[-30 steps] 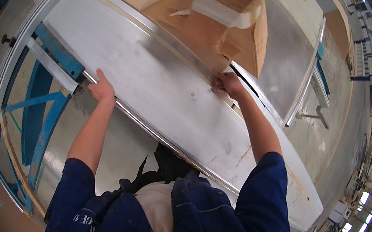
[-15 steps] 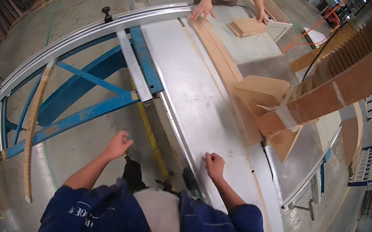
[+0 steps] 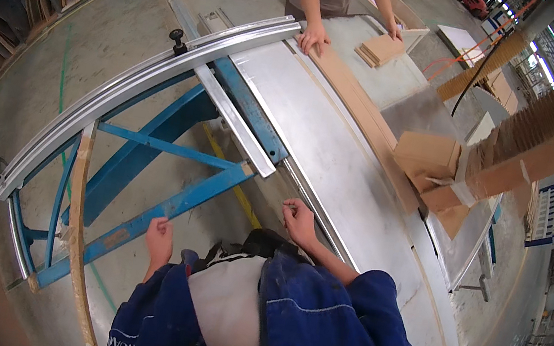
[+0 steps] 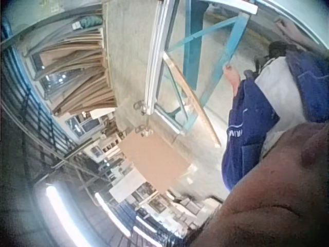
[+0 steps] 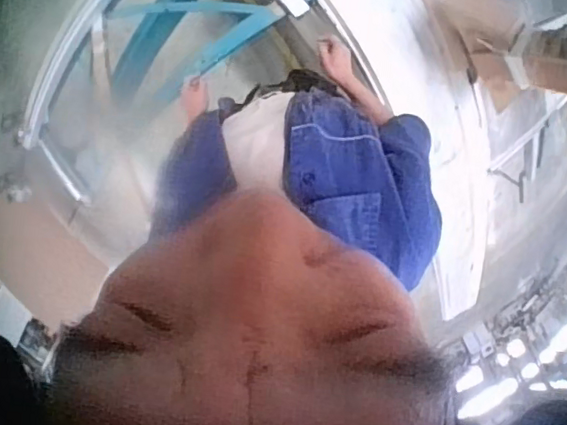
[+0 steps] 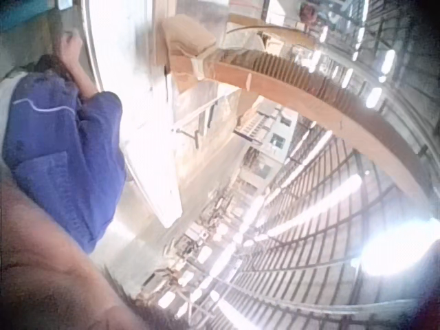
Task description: The person handles large wooden boards, positioning them on a sliding table saw and pushing a board through the blade to cut it while another person assists by moving pieces.
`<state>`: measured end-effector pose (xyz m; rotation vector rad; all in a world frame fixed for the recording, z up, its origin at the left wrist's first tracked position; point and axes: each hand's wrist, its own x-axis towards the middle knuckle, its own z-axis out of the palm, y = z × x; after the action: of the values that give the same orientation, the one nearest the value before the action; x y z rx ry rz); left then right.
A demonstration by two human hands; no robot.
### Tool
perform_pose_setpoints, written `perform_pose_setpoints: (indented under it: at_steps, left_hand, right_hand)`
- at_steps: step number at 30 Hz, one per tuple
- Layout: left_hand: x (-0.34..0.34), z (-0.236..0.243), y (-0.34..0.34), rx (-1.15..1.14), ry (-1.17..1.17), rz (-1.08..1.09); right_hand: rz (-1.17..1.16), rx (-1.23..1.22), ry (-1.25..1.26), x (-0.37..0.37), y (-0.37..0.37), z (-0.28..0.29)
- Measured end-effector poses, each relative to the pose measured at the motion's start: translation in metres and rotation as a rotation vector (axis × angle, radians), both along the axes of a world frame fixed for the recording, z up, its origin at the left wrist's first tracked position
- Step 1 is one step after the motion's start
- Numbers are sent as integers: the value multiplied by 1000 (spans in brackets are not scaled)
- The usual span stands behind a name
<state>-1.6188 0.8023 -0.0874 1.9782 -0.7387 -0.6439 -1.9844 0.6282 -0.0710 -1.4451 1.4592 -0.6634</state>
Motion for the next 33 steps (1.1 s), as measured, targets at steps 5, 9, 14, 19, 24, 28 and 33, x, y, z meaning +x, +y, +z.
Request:
perform_pose_setpoints:
  at_steps: [5,9,14,19,24,28,33]
  left_hand:
    - [-19,14,-96,55,-419,-329]
    - [-14,-8,-132,179,-457,-500]
    - [11,-50,-149,548,-408,-718]
    - [21,-70,-162,687,-170,-607]
    - [28,-85,-147,550,-262,-678]
    - [35,-127,-122,464,-275,-624]
    - [35,-171,-109,559,-220,-603]
  right_hand:
    - [-13,45,-16,34,-30,7]
    - [-26,46,10,62,-68,-6]
    - [-14,-103,51,102,-140,-14]
    - [215,-311,174,137,-209,-24]
    - [313,-389,180,153,-232,-45]
    - [375,-524,228,160,-227,-48]
    - [376,-541,262,161,-216,-40]
